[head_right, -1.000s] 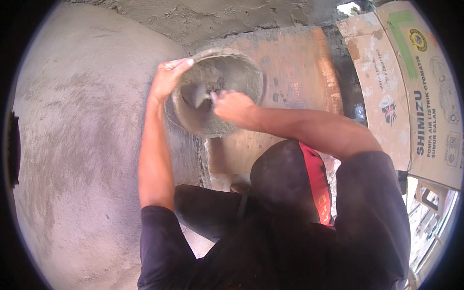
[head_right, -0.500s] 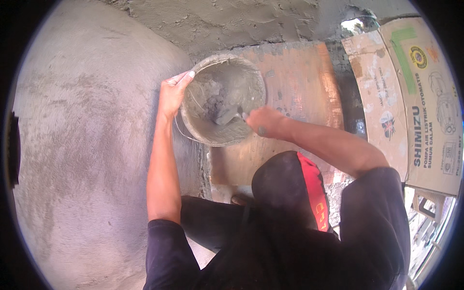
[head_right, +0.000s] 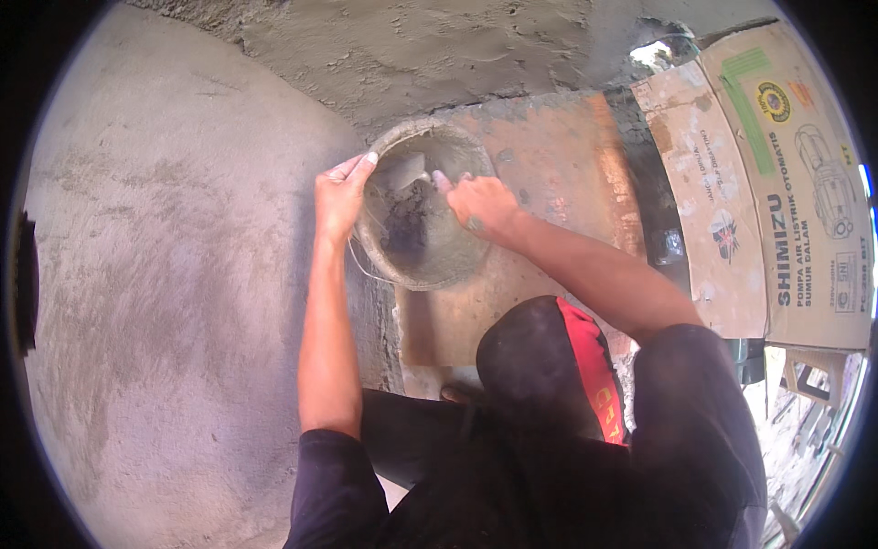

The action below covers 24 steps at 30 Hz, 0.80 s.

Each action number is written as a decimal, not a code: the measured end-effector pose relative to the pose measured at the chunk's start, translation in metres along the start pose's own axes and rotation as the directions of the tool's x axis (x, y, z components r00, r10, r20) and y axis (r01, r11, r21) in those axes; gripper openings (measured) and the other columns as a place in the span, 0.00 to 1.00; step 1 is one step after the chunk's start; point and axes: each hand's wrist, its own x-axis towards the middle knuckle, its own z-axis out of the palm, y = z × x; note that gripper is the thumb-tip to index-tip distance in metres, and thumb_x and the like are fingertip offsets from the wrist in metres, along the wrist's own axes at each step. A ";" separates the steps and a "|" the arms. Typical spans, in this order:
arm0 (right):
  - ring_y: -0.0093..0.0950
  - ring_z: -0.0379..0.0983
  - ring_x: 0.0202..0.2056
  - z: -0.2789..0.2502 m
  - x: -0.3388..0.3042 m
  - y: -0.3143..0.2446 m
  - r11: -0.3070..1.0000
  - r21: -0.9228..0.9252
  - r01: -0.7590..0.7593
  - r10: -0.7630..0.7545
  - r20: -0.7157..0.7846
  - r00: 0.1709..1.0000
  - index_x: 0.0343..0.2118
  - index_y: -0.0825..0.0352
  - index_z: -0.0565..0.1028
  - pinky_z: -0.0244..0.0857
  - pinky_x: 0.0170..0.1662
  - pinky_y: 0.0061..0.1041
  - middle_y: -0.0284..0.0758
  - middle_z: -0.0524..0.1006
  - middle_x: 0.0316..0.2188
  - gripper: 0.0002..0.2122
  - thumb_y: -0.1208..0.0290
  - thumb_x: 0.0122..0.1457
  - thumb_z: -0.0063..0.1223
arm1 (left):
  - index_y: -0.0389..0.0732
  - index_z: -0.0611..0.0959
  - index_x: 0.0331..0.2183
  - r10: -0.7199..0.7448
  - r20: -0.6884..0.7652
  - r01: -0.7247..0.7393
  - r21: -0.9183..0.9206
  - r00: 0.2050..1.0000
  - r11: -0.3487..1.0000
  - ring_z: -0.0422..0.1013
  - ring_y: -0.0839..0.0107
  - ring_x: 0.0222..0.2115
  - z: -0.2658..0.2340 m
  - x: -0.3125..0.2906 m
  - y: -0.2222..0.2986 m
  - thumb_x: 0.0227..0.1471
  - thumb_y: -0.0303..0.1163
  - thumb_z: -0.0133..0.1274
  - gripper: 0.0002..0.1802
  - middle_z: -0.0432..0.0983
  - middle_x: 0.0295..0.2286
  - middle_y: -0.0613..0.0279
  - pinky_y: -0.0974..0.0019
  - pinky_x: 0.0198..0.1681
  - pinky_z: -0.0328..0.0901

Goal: The person applies cement from a bucket onto an interior wall using a trowel and then walks across the construction site carrying the bucket.

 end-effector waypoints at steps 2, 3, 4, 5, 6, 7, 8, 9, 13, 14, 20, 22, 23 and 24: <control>0.44 0.80 0.37 0.037 -0.007 0.008 0.997 0.071 0.009 -0.017 0.122 0.992 0.50 0.75 0.68 0.74 0.38 0.42 0.51 0.79 0.36 0.19 0.70 0.58 0.47 | 0.29 0.84 0.42 0.025 -0.020 -0.024 0.076 0.999 0.997 0.75 0.74 0.38 0.003 0.000 -0.001 0.53 0.35 0.62 0.20 0.83 0.37 0.56 0.71 0.46 0.67; 0.44 0.80 0.37 0.049 -0.007 0.011 0.994 0.106 0.021 -0.040 0.178 0.983 0.49 0.74 0.69 0.74 0.38 0.42 0.52 0.79 0.36 0.18 0.69 0.59 0.46 | 0.29 0.84 0.42 0.042 -0.041 -0.037 0.114 0.998 0.993 0.75 0.74 0.38 0.001 0.002 0.000 0.53 0.35 0.62 0.20 0.83 0.37 0.56 0.71 0.46 0.67; 0.44 0.80 0.38 0.048 -0.010 0.012 0.997 0.080 0.015 -0.030 0.198 0.980 0.48 0.74 0.70 0.74 0.38 0.43 0.52 0.79 0.36 0.17 0.69 0.59 0.46 | 0.29 0.84 0.42 0.037 -0.072 -0.031 0.085 0.997 0.996 0.75 0.74 0.37 0.000 0.000 -0.002 0.53 0.35 0.62 0.20 0.83 0.36 0.56 0.71 0.45 0.67; 0.44 0.80 0.38 0.046 -0.013 0.013 0.998 0.054 0.010 -0.021 0.218 0.976 0.46 0.73 0.71 0.74 0.39 0.43 0.51 0.79 0.36 0.16 0.68 0.59 0.46 | 0.29 0.84 0.42 0.032 -0.103 -0.026 0.055 0.994 0.998 0.75 0.74 0.37 -0.002 -0.003 -0.004 0.53 0.35 0.62 0.20 0.83 0.36 0.56 0.71 0.45 0.67; 0.44 0.80 0.39 0.044 -0.014 0.014 1.000 0.028 0.006 -0.012 0.237 0.971 0.45 0.73 0.72 0.74 0.39 0.43 0.51 0.79 0.36 0.15 0.67 0.60 0.46 | 0.29 0.84 0.42 0.025 -0.134 -0.022 0.025 0.991 0.999 0.75 0.75 0.37 -0.003 -0.004 -0.006 0.54 0.35 0.62 0.19 0.83 0.36 0.56 0.71 0.45 0.67; 0.44 0.79 0.39 0.036 -0.012 0.014 0.997 0.061 -0.047 0.035 0.190 0.981 0.44 0.71 0.73 0.73 0.40 0.43 0.50 0.79 0.37 0.14 0.67 0.59 0.46 | 0.30 0.84 0.42 0.020 -0.130 -0.023 -0.021 0.991 1.000 0.75 0.75 0.36 -0.003 -0.007 -0.005 0.54 0.35 0.61 0.19 0.83 0.36 0.56 0.71 0.45 0.67; 0.44 0.79 0.39 0.022 -0.006 0.014 0.990 0.096 -0.102 0.087 0.148 0.985 0.43 0.70 0.74 0.73 0.41 0.42 0.48 0.79 0.37 0.13 0.67 0.59 0.47 | 0.30 0.84 0.42 0.014 -0.138 -0.017 -0.022 0.990 1.000 0.75 0.75 0.36 -0.002 -0.010 -0.006 0.54 0.35 0.61 0.19 0.83 0.35 0.56 0.71 0.45 0.67; 0.44 0.79 0.39 0.015 -0.002 0.015 0.980 0.129 -0.152 0.140 0.101 0.985 0.42 0.69 0.74 0.73 0.42 0.42 0.47 0.80 0.37 0.13 0.67 0.58 0.48 | 0.30 0.84 0.42 0.014 -0.149 -0.018 -0.023 0.989 1.000 0.75 0.75 0.36 0.002 -0.011 -0.003 0.54 0.35 0.61 0.19 0.83 0.35 0.56 0.71 0.45 0.67; 0.47 0.76 0.37 0.105 -0.029 0.063 0.945 0.290 0.148 -0.153 -0.005 0.988 0.42 0.66 0.74 0.70 0.40 0.45 0.46 0.79 0.31 0.12 0.66 0.58 0.49 | 0.31 0.84 0.43 0.094 -0.169 -0.074 0.119 0.981 0.990 0.74 0.76 0.34 0.019 -0.021 0.005 0.55 0.35 0.60 0.18 0.83 0.34 0.58 0.69 0.43 0.68; 0.50 0.76 0.36 0.093 -0.039 0.060 0.941 0.283 0.187 -0.192 -0.011 0.981 0.44 0.67 0.73 0.69 0.39 0.47 0.50 0.78 0.30 0.13 0.64 0.61 0.47 | 0.31 0.84 0.43 0.104 -0.172 -0.076 0.158 0.980 0.985 0.74 0.77 0.33 0.024 -0.031 0.005 0.55 0.35 0.60 0.18 0.84 0.33 0.59 0.69 0.42 0.68; 0.38 0.75 0.26 0.049 -0.098 0.121 0.783 0.615 -0.093 -0.010 0.163 0.987 0.40 0.68 0.73 0.67 0.30 0.39 0.42 0.75 0.22 0.12 0.63 0.63 0.48 | 0.30 0.84 0.43 0.130 -0.134 -0.122 0.068 0.982 0.990 0.74 0.77 0.30 0.049 -0.058 0.014 0.54 0.33 0.61 0.18 0.83 0.31 0.53 0.70 0.38 0.69; 0.32 0.72 0.23 0.046 -0.108 0.119 0.701 0.690 -0.179 -0.083 0.328 0.941 0.38 0.68 0.74 0.65 0.28 0.34 0.37 0.73 0.20 0.11 0.65 0.63 0.47 | 0.30 0.83 0.43 0.136 -0.133 -0.118 0.131 0.982 0.984 0.73 0.78 0.29 0.055 -0.058 0.011 0.54 0.33 0.61 0.19 0.83 0.30 0.54 0.70 0.36 0.68; 0.29 0.70 0.22 0.022 -0.105 0.080 0.724 0.653 -0.222 -0.086 0.405 0.910 0.37 0.68 0.74 0.64 0.27 0.32 0.35 0.72 0.20 0.10 0.65 0.63 0.47 | 0.30 0.83 0.44 0.083 -0.110 -0.063 0.176 0.991 0.982 0.74 0.78 0.30 0.052 -0.060 0.009 0.54 0.34 0.61 0.19 0.84 0.31 0.53 0.70 0.37 0.69; 0.28 0.70 0.22 0.022 -0.106 0.071 0.670 0.706 -0.230 -0.101 0.394 0.913 0.37 0.67 0.74 0.64 0.26 0.31 0.34 0.72 0.19 0.09 0.66 0.63 0.47 | 0.30 0.83 0.44 0.078 -0.101 -0.063 0.139 0.992 0.988 0.74 0.77 0.32 0.054 -0.059 0.013 0.54 0.34 0.61 0.19 0.84 0.32 0.53 0.70 0.39 0.68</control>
